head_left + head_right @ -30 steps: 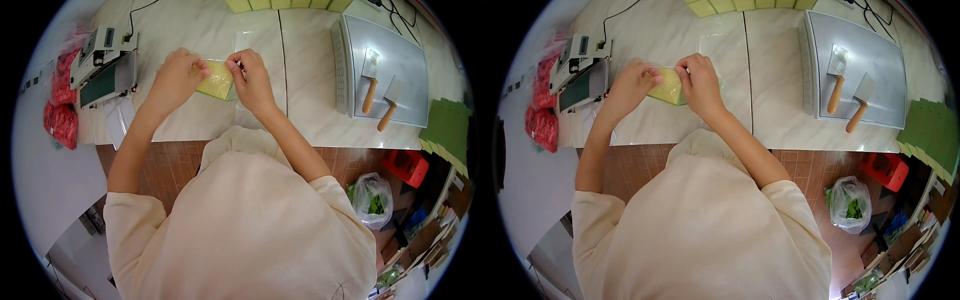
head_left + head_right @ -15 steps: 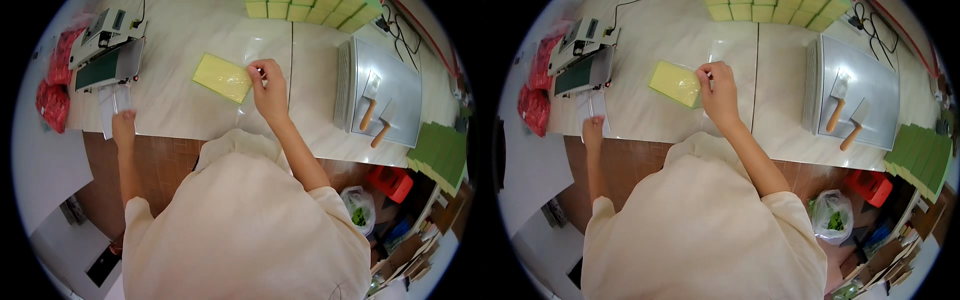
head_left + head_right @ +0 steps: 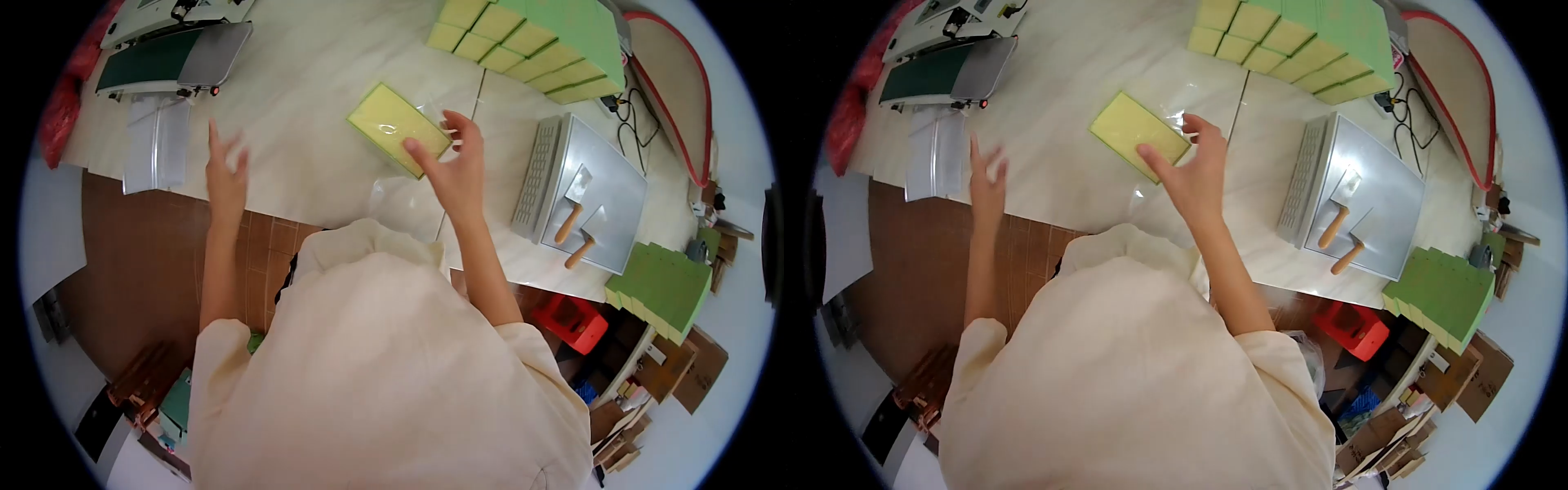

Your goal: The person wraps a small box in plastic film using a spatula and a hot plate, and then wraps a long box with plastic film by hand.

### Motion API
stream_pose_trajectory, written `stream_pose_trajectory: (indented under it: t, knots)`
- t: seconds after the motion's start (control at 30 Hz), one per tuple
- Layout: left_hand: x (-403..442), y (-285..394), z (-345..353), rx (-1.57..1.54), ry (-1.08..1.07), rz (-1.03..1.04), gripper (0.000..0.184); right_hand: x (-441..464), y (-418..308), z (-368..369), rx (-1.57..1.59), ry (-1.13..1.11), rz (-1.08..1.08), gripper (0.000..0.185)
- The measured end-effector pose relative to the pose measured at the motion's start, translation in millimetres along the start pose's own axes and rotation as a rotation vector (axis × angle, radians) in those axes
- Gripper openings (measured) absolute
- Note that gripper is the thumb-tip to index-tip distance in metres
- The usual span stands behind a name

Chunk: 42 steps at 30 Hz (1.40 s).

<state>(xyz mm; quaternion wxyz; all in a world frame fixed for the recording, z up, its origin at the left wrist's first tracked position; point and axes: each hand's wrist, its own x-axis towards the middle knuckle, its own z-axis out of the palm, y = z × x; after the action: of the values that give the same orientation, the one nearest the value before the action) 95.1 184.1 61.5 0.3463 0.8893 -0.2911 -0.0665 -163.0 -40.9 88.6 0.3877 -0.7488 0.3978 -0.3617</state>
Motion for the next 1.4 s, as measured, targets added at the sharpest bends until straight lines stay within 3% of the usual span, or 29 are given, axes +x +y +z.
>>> stream_pose_trajectory:
  t: [0.03, 0.07, 0.1, 0.13, 0.2, 0.23, 0.3, 0.4, 0.5, 0.63, 0.7, 0.77, 0.87, 0.93, 1.0, 1.03, 1.07, 1.13, 1.17, 1.23, 1.33, 1.4]
  knots:
    - [11, 18, 18, 0.018, 0.107, 0.293, 0.077, 3, 1, 5, -0.034, -0.034, 0.033, 0.043]
    - [21, 29, 33, 0.003, 0.104, 0.3, 0.077, 6, 0, 7, -0.066, -0.064, 0.069, 0.048]
    - [32, 40, 45, -0.052, 0.065, 0.294, 0.08, 11, -7, 5, -0.069, -0.156, 0.264, 0.039]
    - [39, 53, 55, -0.104, 0.026, 0.289, 0.082, 15, -9, 0, -0.076, -0.139, 0.264, 0.039]
    - [47, 84, 71, -0.524, -0.175, 0.114, 0.076, 22, -10, -13, 0.135, -0.15, 0.507, 0.035]
    - [53, 89, 79, -0.534, -0.185, 0.125, 0.076, 18, -6, -14, 0.129, -0.133, 0.507, 0.035]
    - [62, 92, 100, -0.895, -0.62, 0.014, 0.075, -6, 13, -15, 0.203, 0.025, 0.27, 0.038]
    - [52, 95, 137, -1.087, -0.82, -0.129, 0.069, -53, 26, -5, 0.315, -0.014, 0.444, 0.04]
    - [33, 105, 146, -1.053, -0.814, -0.162, 0.067, -81, -3, 16, 0.493, -0.058, 0.493, 0.047]
    - [8, 114, 145, -1.072, -0.726, -0.17, 0.06, -71, 21, 11, 0.391, -0.117, 0.414, 0.058]
    - [-27, 119, 146, -1.068, -0.556, -0.101, 0.05, -51, 20, 5, 0.501, -0.014, 0.426, 0.063]
    - [-51, 122, 143, -0.956, -0.496, 0.099, 0.029, -37, 21, -7, 0.655, 0.091, 0.408, 0.079]
    - [-73, 112, 138, -0.88, -0.621, 0.276, 0.02, -47, 23, -15, 0.665, 0.08, 0.262, 0.084]
    - [-63, 104, 148, -0.79, -0.548, 0.235, 0.022, -65, 19, -21, 0.595, 0.063, 0.245, 0.094]
    - [-43, 115, 147, -0.823, -0.364, -0.058, 0.022, -92, 26, -24, 0.435, 0.068, 0.143, 0.103]
    - [-38, 126, 143, -0.801, -0.303, 0.072, 0.027, -103, 27, -26, 0.434, 0.057, 0.15, 0.103]
    - [-34, 131, 141, -0.797, -0.3, 0.062, 0.027, -114, 28, -28, 0.325, -0.001, 0.07, 0.105]
    - [-32, 137, 135, -0.998, -0.685, 0.143, 0.043, -127, 32, -23, 0.217, -0.053, -0.002, 0.109]
    - [-34, 144, 130, -0.943, -0.796, 0.117, 0.061, -131, 33, -14, 0.037, 0.015, 0.017, 0.107]
    - [-41, 159, 130, -1.032, -0.845, 0.066, 0.063, -136, 45, -13, -0.155, 0.103, 0.042, 0.106]
    - [-47, 164, 138, -1.096, -0.851, 0.044, 0.068, -129, 52, -26, -0.133, -0.193, 0.356, 0.099]
    - [-46, 162, 131, -1.063, -0.79, 0.077, 0.07, -115, 35, -36, -0.012, -0.119, 0.34, 0.079]
